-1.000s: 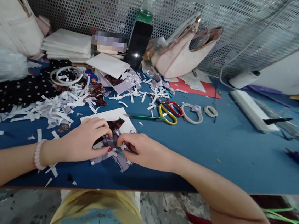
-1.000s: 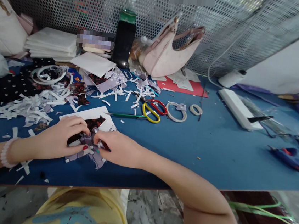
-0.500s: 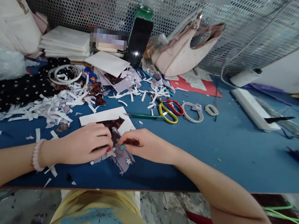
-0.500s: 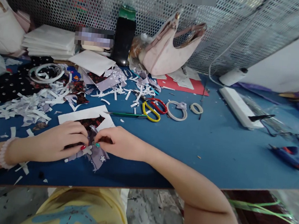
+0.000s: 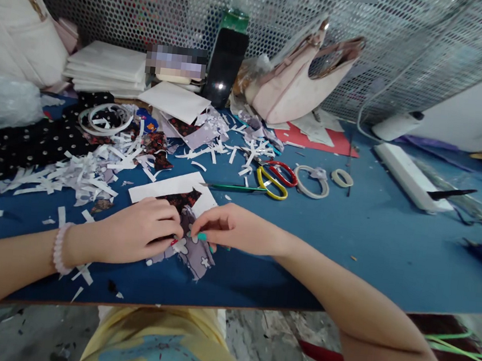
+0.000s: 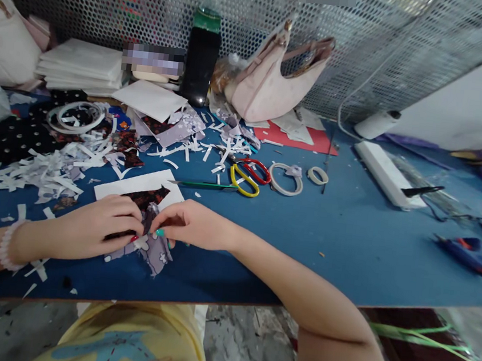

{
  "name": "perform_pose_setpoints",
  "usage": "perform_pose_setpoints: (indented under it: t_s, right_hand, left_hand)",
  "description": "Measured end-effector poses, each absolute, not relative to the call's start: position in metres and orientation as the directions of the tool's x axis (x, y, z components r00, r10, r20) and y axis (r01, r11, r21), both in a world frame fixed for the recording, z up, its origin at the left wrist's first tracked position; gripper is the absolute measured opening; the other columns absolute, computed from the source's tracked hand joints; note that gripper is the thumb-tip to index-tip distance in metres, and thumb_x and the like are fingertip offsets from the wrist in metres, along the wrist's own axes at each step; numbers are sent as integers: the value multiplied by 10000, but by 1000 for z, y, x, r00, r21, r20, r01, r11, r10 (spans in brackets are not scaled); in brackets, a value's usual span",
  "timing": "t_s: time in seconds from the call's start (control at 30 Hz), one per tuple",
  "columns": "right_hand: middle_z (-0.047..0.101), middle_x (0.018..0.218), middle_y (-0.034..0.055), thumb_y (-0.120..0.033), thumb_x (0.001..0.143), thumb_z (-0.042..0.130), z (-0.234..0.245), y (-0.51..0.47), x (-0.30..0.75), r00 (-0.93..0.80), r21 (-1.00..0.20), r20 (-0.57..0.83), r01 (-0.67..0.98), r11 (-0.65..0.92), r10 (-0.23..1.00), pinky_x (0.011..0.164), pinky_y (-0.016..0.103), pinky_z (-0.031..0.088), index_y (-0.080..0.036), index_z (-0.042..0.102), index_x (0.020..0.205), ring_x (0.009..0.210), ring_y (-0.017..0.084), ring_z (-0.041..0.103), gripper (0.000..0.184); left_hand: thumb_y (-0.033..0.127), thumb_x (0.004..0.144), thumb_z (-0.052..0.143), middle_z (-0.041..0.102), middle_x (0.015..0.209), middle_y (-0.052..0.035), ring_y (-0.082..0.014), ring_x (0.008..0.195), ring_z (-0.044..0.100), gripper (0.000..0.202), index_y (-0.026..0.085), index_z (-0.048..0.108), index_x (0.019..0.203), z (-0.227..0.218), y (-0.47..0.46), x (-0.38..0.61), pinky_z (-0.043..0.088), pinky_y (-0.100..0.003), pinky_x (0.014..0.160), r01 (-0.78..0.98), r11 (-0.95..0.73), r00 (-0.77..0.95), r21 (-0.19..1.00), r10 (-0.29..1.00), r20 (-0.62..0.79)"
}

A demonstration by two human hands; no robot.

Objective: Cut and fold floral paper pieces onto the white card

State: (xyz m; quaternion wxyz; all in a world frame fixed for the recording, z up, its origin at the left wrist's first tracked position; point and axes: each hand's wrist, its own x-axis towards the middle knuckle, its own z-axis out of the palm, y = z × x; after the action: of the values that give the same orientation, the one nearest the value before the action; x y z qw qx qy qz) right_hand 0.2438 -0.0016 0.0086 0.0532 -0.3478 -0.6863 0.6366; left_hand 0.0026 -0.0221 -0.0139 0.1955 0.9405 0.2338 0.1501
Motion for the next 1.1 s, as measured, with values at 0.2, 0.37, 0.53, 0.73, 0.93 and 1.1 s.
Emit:
perform_pose_setpoints:
  t_s: [0.2, 0.37, 0.53, 0.73, 0.93, 1.1]
  right_hand:
    - [568, 721, -28, -230, 787, 619, 1, -5, 242, -776, -942, -295, 335, -32, 558, 560, 203, 390, -143, 624, 909, 588, 64, 476, 150]
    - [577, 781, -26, -123, 769, 572, 4, -8, 240, -778, -923, -245, 370, 107, 578, 577, 198, 367, -150, 621, 914, 610, 60, 442, 156]
    - [540, 721, -38, -81, 742, 475, 5, -12, 237, -760, -928, -204, 351, 125, 617, 563, 202, 348, -158, 600, 865, 579, 65, 423, 192]
    - [523, 703, -32, -140, 681, 470, -6, -7, 233, -745, -988, -137, 149, -38, 653, 558, 208, 347, -165, 556, 790, 596, 74, 446, 140]
    - [488, 626, -56, -146, 626, 499, -10, -3, 230, -693, -990, -122, 36, -135, 711, 500, 199, 272, -164, 562, 707, 532, 57, 376, 103]
    - [469, 567, -63, -156, 571, 534, -9, -1, 229, -602, -957, -187, -65, -281, 776, 446, 199, 212, -166, 570, 657, 479, 56, 333, 94]
  left_hand:
    - [199, 958, 437, 634, 962, -70, -200, 927, 575, 204, 194, 639, 986, -14, -22, 3, 446, -346, 830, 379, -818, 847, 432, 495, 195]
    - [195, 953, 449, 626, 974, -73, -201, 930, 563, 185, 194, 629, 996, -15, -22, 2, 441, -347, 836, 381, -816, 847, 435, 496, 190]
    - [216, 960, 473, 608, 1015, -67, -204, 968, 551, 132, 200, 595, 1009, -15, -23, 1, 439, -350, 868, 390, -795, 846, 464, 508, 159]
    - [262, 920, 578, 573, 1152, -99, -239, 1101, 522, 216, 192, 518, 1115, -16, -24, -1, 440, -369, 948, 430, -757, 826, 493, 550, 124]
    - [217, 898, 584, 555, 1195, -80, -235, 1156, 504, 259, 223, 503, 1143, -17, -24, -1, 425, -367, 1001, 464, -697, 805, 546, 590, 68]
    - [234, 868, 609, 559, 1235, -81, -237, 1193, 511, 331, 231, 511, 1184, -15, -24, -1, 419, -365, 1037, 492, -639, 768, 591, 639, 52]
